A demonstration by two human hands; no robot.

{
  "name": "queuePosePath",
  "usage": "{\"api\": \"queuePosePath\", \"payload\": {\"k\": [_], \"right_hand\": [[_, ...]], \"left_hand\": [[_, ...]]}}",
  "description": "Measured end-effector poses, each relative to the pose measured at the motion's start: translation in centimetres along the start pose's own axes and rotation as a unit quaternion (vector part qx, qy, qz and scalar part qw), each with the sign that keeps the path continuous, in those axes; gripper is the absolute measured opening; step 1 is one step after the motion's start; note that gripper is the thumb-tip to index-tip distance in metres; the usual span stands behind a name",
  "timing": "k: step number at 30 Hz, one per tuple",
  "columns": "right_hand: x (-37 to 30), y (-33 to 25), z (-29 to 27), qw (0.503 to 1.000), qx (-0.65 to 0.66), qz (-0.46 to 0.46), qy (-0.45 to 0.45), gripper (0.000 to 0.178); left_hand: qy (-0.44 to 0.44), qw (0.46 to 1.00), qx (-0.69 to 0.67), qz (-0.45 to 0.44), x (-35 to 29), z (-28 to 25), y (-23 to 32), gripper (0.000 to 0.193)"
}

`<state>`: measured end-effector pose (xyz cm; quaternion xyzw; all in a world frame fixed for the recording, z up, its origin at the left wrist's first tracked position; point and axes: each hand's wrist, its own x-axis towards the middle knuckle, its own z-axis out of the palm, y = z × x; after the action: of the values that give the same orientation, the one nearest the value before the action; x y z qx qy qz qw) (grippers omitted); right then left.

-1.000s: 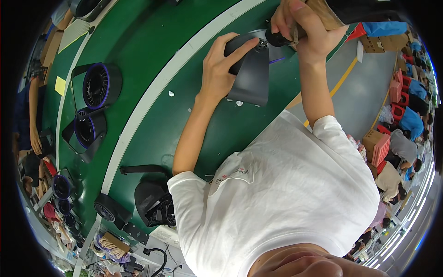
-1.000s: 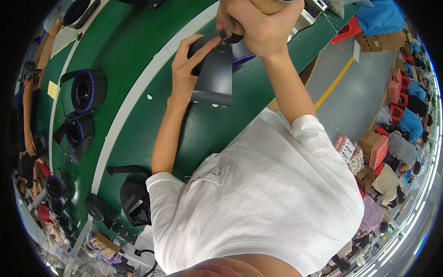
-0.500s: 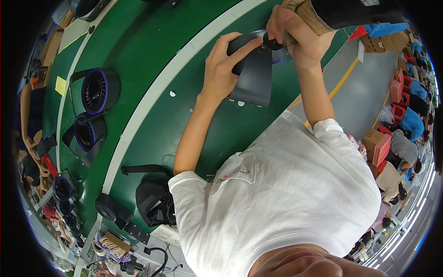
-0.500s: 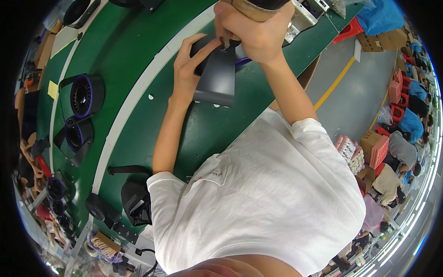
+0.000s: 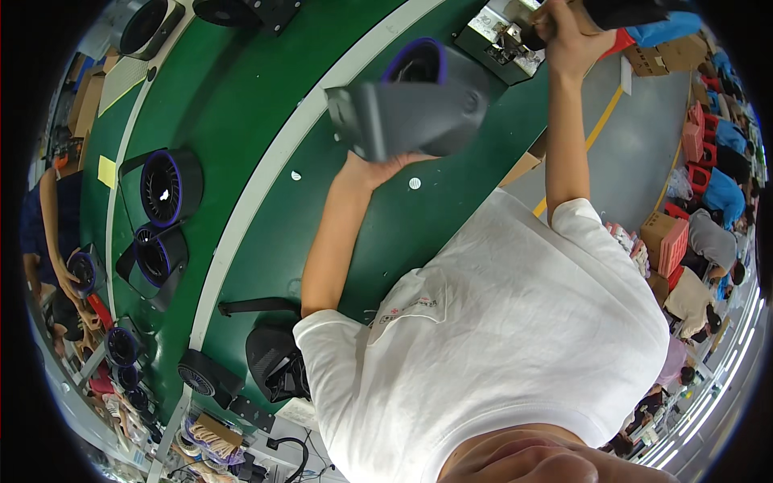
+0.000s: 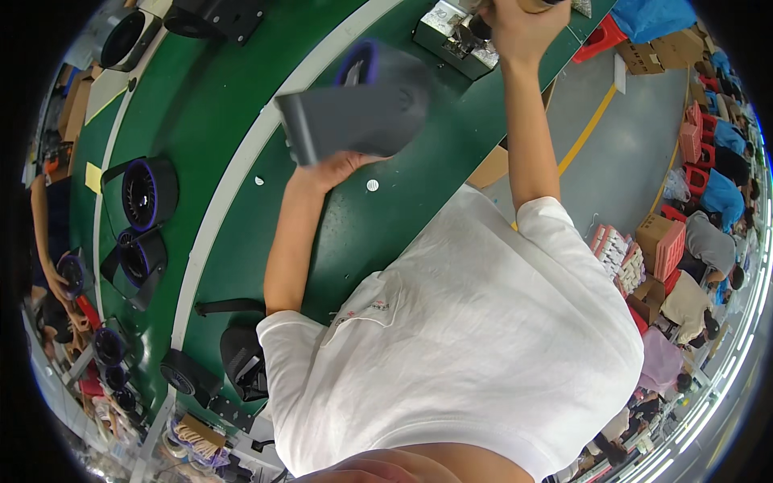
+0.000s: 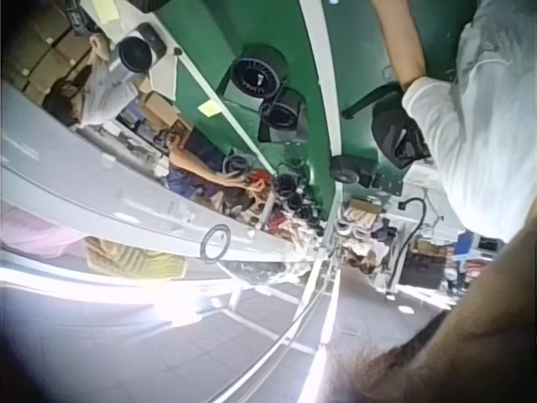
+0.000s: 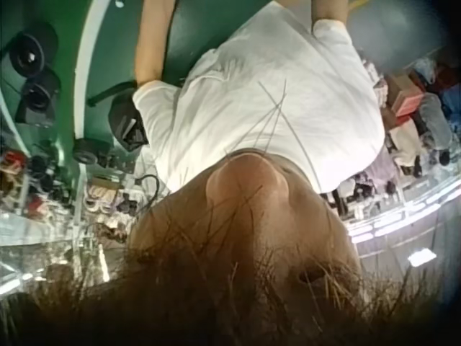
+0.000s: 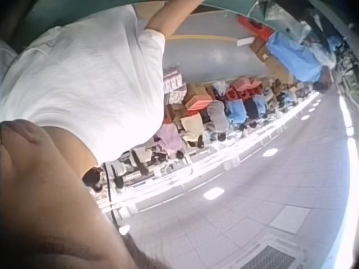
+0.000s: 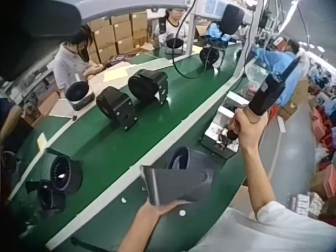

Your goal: Assemble electronic housing components using an electric screwdriver on a production line.

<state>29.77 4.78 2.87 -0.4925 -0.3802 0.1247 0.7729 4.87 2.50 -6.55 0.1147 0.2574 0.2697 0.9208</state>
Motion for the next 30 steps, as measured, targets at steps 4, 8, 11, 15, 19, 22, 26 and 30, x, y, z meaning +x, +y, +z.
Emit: {"api": "queuePosePath", "payload": {"k": [4, 8, 11, 15, 19, 22, 26, 30], "right_hand": [[-0.6, 4.0, -0.7, 0.975, -0.151, -0.165, 0.006, 0.048], [-1.4, 4.5, -1.2, 0.987, -0.118, -0.104, -0.031, 0.047], [-1.3, 3.6, -1.5, 0.998, -0.046, -0.032, -0.039, 0.047], [-0.5, 2.4, -2.1, 0.997, -0.025, -0.057, -0.04, 0.046], [0.2, 3.0, -2.1, 0.993, -0.055, -0.079, -0.062, 0.045], [0.2, 4.1, -2.2, 0.996, 0.043, -0.024, -0.071, 0.048], [0.0, 5.1, -2.3, 0.997, 0.042, -0.034, -0.06, 0.045], [-1.0, 5.8, -2.1, 0.997, -0.004, -0.069, -0.019, 0.042]], "left_hand": [[-0.072, 0.974, -0.149, -0.153, 1.8, -2.7, -1.3, 0.062], [-0.127, 0.968, -0.154, -0.153, 2.8, -4.3, -1.8, 0.066], [-0.165, 0.963, -0.151, -0.154, 2.9, -4.5, -2.3, 0.069], [-0.136, 0.977, -0.083, -0.14, 2.3, -4.0, -2.4, 0.075], [-0.075, 0.991, 0.055, -0.098, 0.2, -2.3, -2.0, 0.082], [-0.065, 0.983, 0.146, -0.089, -1.4, -1.8, -1.2, 0.081], [-0.09, 0.937, 0.322, -0.097, -4.6, -1.0, 1.0, 0.069], [-0.061, 0.816, 0.571, 0.066, -6.7, 4.0, 2.2, 0.046]]}}
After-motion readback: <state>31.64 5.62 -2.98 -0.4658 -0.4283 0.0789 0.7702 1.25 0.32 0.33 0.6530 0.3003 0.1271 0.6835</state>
